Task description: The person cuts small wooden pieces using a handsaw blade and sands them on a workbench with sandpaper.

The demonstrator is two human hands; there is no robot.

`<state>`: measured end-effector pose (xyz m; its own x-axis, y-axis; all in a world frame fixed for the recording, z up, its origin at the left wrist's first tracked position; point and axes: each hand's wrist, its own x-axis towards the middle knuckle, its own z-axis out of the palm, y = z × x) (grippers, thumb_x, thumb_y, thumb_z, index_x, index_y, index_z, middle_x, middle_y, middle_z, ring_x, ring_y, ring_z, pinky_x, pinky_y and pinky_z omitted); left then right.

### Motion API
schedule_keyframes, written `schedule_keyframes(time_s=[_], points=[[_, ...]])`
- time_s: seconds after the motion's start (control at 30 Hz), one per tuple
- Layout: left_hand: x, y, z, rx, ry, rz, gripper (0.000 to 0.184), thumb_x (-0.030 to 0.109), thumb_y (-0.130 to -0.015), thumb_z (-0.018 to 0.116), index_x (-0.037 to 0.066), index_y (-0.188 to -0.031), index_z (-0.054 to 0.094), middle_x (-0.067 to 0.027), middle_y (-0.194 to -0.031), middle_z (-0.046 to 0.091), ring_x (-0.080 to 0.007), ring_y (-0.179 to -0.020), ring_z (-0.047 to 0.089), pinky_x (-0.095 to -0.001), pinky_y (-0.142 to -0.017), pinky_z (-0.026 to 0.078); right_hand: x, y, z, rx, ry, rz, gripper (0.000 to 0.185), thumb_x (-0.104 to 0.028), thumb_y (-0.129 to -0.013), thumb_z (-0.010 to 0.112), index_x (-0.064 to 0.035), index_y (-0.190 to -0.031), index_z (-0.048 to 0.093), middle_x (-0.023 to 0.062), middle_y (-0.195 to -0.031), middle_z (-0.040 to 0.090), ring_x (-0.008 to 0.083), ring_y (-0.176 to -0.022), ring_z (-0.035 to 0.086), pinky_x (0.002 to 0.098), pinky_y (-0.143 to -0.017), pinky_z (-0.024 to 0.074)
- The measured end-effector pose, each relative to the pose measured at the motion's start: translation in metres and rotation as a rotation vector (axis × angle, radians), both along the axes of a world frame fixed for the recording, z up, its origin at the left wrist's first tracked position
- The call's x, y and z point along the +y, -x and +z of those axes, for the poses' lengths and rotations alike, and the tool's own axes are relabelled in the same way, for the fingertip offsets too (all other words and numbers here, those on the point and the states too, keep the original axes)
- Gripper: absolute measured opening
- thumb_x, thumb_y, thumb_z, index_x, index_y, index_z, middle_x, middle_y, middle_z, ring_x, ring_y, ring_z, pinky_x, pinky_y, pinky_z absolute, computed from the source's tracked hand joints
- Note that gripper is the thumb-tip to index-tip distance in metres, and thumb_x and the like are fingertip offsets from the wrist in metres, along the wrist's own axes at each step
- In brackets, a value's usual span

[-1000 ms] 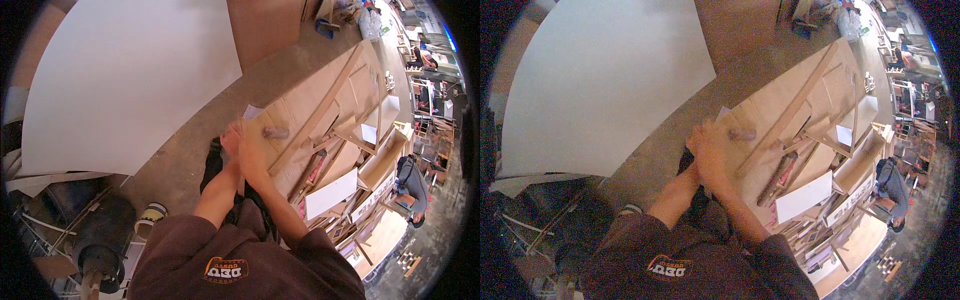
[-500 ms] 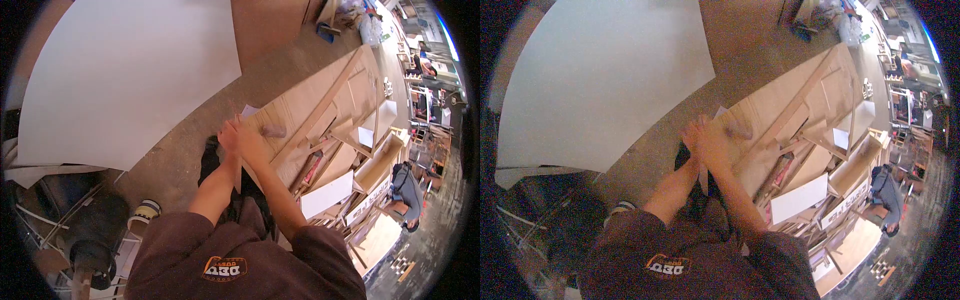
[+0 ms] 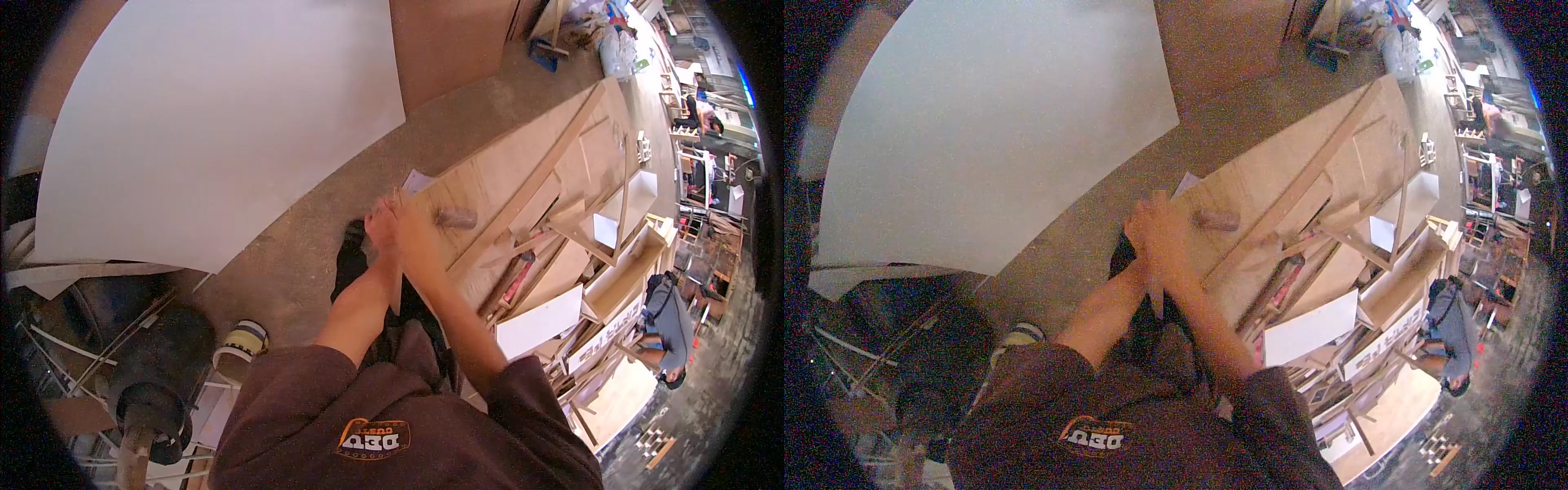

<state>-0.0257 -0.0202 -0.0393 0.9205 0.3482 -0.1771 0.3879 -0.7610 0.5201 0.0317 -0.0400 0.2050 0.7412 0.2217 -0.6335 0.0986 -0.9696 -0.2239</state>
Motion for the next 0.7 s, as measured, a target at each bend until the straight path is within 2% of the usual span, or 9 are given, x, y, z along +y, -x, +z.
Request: schedule_keyframes(time_s=[0.03, 0.07, 0.13, 0.23, 0.3, 0.43, 0.53, 0.63, 0.7], points=[[-0.001, -0.001, 0.002, 0.000, -0.005, 0.001, 0.026, 0.032, -0.096, 0.050, 0.007, -0.093, 0.058, -0.0136, -0.073, 0.068, -0.0322, -0.069, 0.067, -0.0458, -0.082, 0.046, -0.003, 0.007, -0.002, -0.008, -0.009, 0.015, 0.038, -0.008, -0.088, 0.052, -0.0022, -0.125, 0.053, 0.0198, -0.116, 0.061, 0.0365, -0.103, 0.061, 0.0445, -0.085, 0.0498], [-0.002, 0.000, 0.002, -0.002, -0.004, 0.002, 0.026, 0.032, -0.096, 0.050, 0.007, -0.094, 0.058, -0.0136, -0.074, 0.068, -0.0318, -0.070, 0.067, -0.0456, -0.081, 0.046, -0.013, 0.029, -0.028, -0.410, -0.167, -0.030, 0.032, -0.008, -0.088, 0.052, -0.0014, -0.120, 0.054, 0.0182, -0.109, 0.062, 0.0369, -0.098, 0.062, 0.0458, -0.081, 0.0499], [-0.003, 0.002, 0.001, -0.001, -0.003, -0.005, 0.026, 0.031, -0.096, 0.050, 0.007, -0.095, 0.059, -0.0137, -0.076, 0.068, -0.0310, -0.071, 0.067, -0.0453, -0.081, 0.046, -0.017, 0.033, -0.036, -0.803, -0.323, -0.085, 0.026, -0.008, -0.089, 0.051, -0.0007, -0.114, 0.055, 0.0166, -0.102, 0.062, 0.0373, -0.093, 0.062, 0.0472, -0.077, 0.0501], [0.000, -0.001, -0.002, -0.025, -0.010, -0.006, 0.027, 0.031, -0.096, 0.050, 0.006, -0.098, 0.060, -0.0138, -0.079, 0.069, -0.0299, -0.074, 0.068, -0.0449, -0.080, 0.046, -0.016, 0.001, -0.045, -0.065, -0.036, 0.044, 0.040, -0.007, -0.088, 0.052, -0.0006, -0.128, 0.051, 0.0208, -0.116, 0.060, 0.0391, -0.103, 0.060, 0.0454, -0.083, 0.0491], [0.000, 0.001, -0.005, -0.018, -0.008, -0.010, 0.028, 0.031, -0.096, 0.050, 0.006, -0.099, 0.060, -0.0138, -0.080, 0.069, -0.0291, -0.075, 0.068, -0.0447, -0.079, 0.046, -0.009, -0.010, -0.037, 0.052, 0.001, 0.010, 0.044, -0.007, -0.087, 0.051, -0.0007, -0.131, 0.048, 0.0228, -0.121, 0.059, 0.0403, -0.107, 0.059, 0.0468, -0.087, 0.0474], [-0.004, 0.005, 0.002, -0.006, -0.009, -0.021, 0.029, 0.031, -0.095, 0.050, 0.005, -0.103, 0.062, -0.0139, -0.084, 0.070, -0.0276, -0.079, 0.068, -0.0441, -0.077, 0.046, -0.013, 0.021, 0.003, -0.291, -0.084, 0.032, 0.045, -0.010, -0.089, 0.050, 0.0019, -0.132, 0.046, 0.0257, -0.123, 0.057, 0.0396, -0.109, 0.059, 0.0448, -0.088, 0.0479], [0.000, 0.002, -0.004, -0.108, 0.001, 0.004, 0.029, 0.030, -0.096, 0.049, 0.005, -0.105, 0.062, -0.0137, -0.085, 0.070, -0.0273, -0.079, 0.069, -0.0439, -0.077, 0.046, -0.034, 0.020, -0.102, -0.434, -0.261, 0.008, 0.046, -0.010, -0.090, 0.050, 0.0000, -0.135, 0.045, 0.0264, -0.125, 0.056, 0.0392, -0.110, 0.058, 0.0453, -0.091, 0.0471], [0.000, 0.001, -0.018, 0.067, 0.032, -0.001, 0.032, 0.031, -0.096, 0.050, 0.004, -0.107, 0.062, -0.0134, -0.081, 0.070, -0.0291, -0.075, 0.068, -0.0438, -0.076, 0.046, -0.028, -0.004, -0.120, 0.343, -0.022, -0.141, 0.057, -0.010, -0.089, 0.051, -0.0011, -0.144, 0.038, 0.0290, -0.134, 0.050, 0.0388, -0.118, 0.054, 0.0436, -0.096, 0.0447], [-0.001, 0.001, -0.010, 0.113, 0.034, 0.000, 0.032, 0.031, -0.096, 0.050, 0.004, -0.108, 0.062, -0.0133, -0.078, 0.070, -0.0298, -0.073, 0.068, -0.0438, -0.075, 0.046, -0.014, 0.024, -0.054, -0.169, 0.175, 0.298, 0.056, -0.011, -0.089, 0.053, -0.0003, -0.142, 0.039, 0.0301, -0.129, 0.052, 0.0402, -0.116, 0.055, 0.0445, -0.095, 0.0450]])
